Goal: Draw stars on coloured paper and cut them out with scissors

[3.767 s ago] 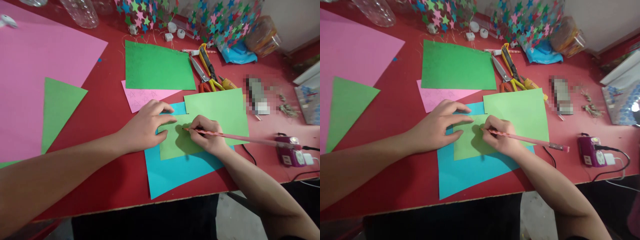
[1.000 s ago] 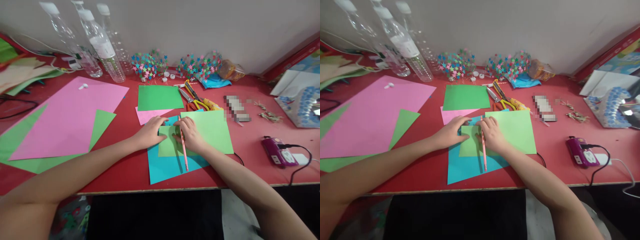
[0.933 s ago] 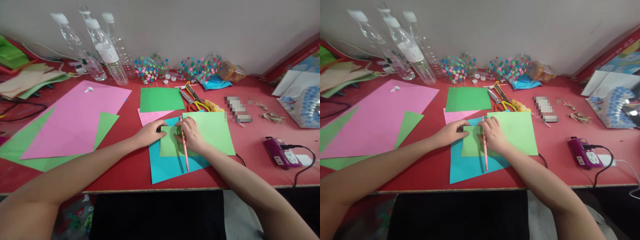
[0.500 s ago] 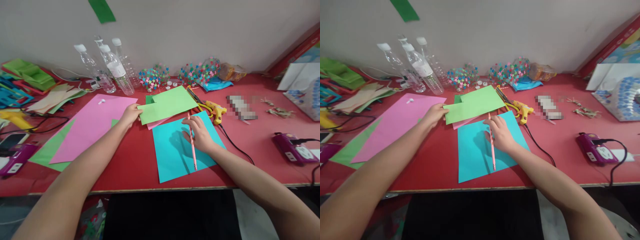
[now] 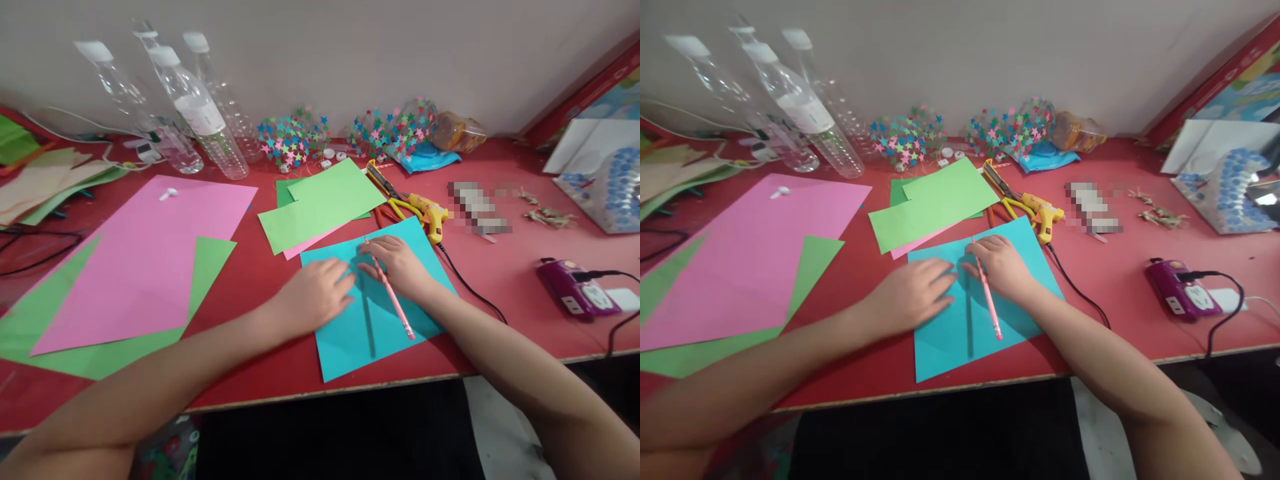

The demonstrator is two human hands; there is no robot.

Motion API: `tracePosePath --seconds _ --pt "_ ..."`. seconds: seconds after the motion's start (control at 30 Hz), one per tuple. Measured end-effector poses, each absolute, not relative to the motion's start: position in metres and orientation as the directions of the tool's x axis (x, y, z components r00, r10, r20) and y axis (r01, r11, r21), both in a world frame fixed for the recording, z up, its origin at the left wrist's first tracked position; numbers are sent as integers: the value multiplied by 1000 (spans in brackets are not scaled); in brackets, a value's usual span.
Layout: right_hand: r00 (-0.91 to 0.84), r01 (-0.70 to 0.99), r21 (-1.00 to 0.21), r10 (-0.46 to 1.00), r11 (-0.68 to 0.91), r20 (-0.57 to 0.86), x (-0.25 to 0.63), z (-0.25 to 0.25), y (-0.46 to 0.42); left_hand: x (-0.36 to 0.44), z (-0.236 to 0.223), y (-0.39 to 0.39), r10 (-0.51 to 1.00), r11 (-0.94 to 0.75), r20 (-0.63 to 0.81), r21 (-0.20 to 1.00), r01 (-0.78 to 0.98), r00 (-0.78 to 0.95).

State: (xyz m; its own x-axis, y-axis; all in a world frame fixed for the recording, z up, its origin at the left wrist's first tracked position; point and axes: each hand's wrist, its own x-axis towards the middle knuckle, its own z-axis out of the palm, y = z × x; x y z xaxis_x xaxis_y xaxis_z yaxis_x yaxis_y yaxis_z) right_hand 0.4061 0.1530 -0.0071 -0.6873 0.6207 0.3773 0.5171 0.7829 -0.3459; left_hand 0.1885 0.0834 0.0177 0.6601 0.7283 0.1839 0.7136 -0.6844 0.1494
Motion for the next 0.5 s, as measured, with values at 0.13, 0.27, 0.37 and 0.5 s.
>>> tracePosePath --seconds 0.13,0.27,0.37,0.5 --pt "-616 571 -361 676 737 405 410 -1 158 209 7 52 631 -771 138 -1 637 764" --pt "-577 593 -404 717 697 391 407 2 157 216 0 45 646 -753 138 -44 656 751" --pt "-546 626 -448 769 639 333 407 9 156 215 -5 44 652 -747 155 -35 664 742" --pt "-524 664 -413 782 623 337 415 17 166 209 -9 44 635 -760 187 -21 649 750"
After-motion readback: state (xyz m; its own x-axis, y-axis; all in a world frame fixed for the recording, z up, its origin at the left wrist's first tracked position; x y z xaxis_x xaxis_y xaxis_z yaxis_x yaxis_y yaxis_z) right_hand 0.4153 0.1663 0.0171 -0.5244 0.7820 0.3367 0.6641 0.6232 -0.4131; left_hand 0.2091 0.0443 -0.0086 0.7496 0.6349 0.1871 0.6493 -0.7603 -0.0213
